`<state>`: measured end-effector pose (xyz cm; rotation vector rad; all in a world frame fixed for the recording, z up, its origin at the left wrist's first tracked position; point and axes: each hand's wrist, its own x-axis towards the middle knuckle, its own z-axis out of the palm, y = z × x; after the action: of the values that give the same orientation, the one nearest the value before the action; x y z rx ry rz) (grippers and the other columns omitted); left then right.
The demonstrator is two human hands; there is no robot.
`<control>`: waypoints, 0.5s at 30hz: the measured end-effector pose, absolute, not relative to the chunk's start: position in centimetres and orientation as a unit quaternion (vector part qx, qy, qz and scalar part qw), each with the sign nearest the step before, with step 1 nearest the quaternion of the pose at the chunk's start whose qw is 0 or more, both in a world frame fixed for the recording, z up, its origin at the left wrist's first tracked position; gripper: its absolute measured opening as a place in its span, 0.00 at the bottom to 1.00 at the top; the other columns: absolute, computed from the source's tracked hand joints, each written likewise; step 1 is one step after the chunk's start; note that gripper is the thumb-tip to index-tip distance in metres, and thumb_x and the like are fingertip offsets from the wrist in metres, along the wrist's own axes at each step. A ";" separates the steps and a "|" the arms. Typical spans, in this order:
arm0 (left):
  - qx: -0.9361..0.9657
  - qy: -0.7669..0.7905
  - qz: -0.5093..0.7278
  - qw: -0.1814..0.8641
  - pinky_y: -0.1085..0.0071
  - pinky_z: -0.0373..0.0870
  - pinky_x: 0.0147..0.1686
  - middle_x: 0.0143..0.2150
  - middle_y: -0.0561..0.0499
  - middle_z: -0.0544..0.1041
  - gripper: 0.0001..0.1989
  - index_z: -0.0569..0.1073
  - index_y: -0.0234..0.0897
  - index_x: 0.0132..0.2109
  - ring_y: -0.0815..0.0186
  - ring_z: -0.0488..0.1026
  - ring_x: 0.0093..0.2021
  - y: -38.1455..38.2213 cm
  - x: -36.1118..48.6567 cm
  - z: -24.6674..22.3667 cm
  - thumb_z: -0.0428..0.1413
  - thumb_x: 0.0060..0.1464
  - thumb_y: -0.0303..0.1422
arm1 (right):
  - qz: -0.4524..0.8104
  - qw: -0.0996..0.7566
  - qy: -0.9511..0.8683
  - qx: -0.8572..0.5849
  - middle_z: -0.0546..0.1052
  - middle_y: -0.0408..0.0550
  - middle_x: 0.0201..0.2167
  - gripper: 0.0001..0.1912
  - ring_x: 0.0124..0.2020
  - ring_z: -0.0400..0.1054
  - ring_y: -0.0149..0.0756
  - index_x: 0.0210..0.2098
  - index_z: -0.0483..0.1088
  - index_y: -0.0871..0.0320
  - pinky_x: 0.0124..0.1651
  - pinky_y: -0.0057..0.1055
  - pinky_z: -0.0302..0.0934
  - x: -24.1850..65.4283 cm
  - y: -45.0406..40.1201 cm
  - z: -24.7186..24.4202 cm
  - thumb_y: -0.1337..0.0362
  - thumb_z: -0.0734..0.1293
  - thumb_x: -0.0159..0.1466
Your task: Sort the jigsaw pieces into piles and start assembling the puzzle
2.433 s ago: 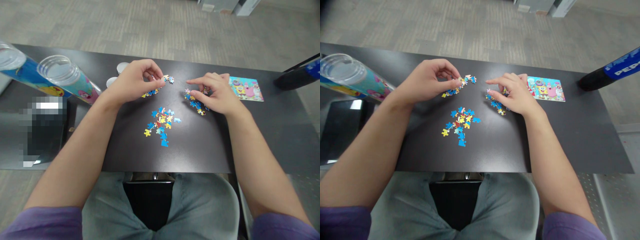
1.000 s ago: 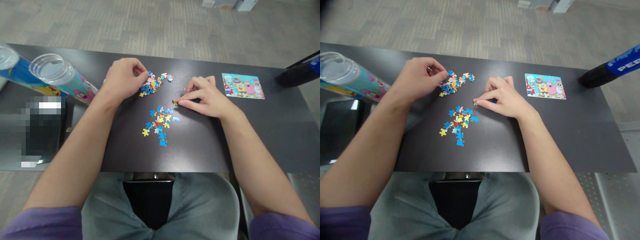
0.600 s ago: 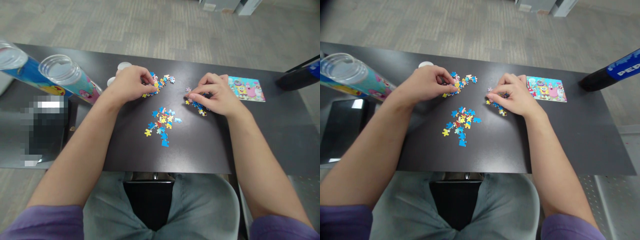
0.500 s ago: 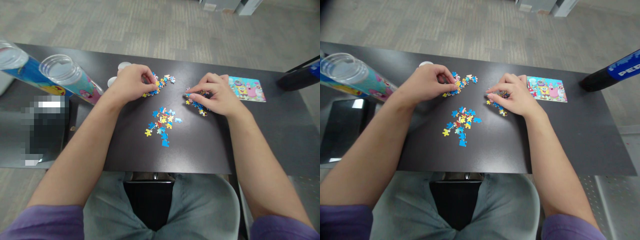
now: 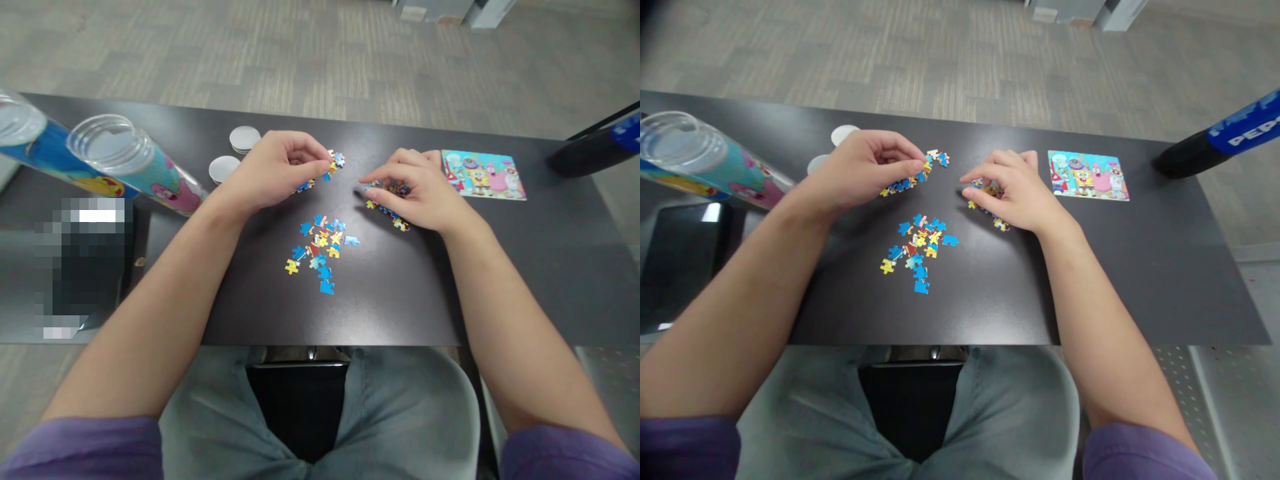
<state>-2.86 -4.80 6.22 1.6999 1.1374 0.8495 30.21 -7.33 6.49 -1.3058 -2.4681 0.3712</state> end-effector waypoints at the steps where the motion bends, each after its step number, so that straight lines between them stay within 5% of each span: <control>1: 0.689 0.455 0.341 0.449 0.61 0.81 0.52 0.45 0.47 0.91 0.09 0.89 0.41 0.49 0.55 0.88 0.50 -5.0 -2.6 6.2 0.76 0.69 0.39 | 0.132 0.162 -0.866 -0.455 0.88 0.56 0.54 0.30 0.57 0.82 0.63 0.65 0.92 0.39 0.76 0.77 0.63 30.1 -7.3 6.4 0.31 0.64 0.90; 5: 0.722 0.454 0.310 0.420 0.58 0.80 0.53 0.43 0.48 0.89 0.12 0.89 0.43 0.47 0.52 0.86 0.51 -5.6 -1.9 6.1 0.78 0.67 0.45 | 0.124 0.173 -0.873 -0.438 0.88 0.56 0.53 0.28 0.56 0.82 0.63 0.65 0.92 0.43 0.73 0.71 0.63 30.0 -7.0 5.6 0.35 0.66 0.90; 10: 0.752 0.537 0.304 0.233 0.44 0.73 0.65 0.50 0.44 0.87 0.11 0.91 0.50 0.48 0.40 0.79 0.67 -5.2 -2.6 5.9 0.78 0.65 0.47 | 0.123 0.173 -0.876 -0.433 0.87 0.54 0.52 0.21 0.56 0.82 0.62 0.66 0.92 0.43 0.72 0.68 0.62 29.9 -7.0 5.4 0.43 0.70 0.89; 15: 0.741 0.578 0.289 0.180 0.38 0.65 0.72 0.51 0.47 0.89 0.13 0.91 0.46 0.51 0.45 0.78 0.60 -4.2 -4.7 6.5 0.74 0.71 0.48 | 0.119 0.168 -0.888 -0.412 0.87 0.57 0.55 0.22 0.57 0.81 0.62 0.70 0.91 0.44 0.71 0.67 0.61 28.8 -8.1 6.2 0.47 0.69 0.90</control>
<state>-4.70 -4.20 6.51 2.0943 1.6335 0.8177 28.82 -8.10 6.17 -1.1707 -2.5254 0.3391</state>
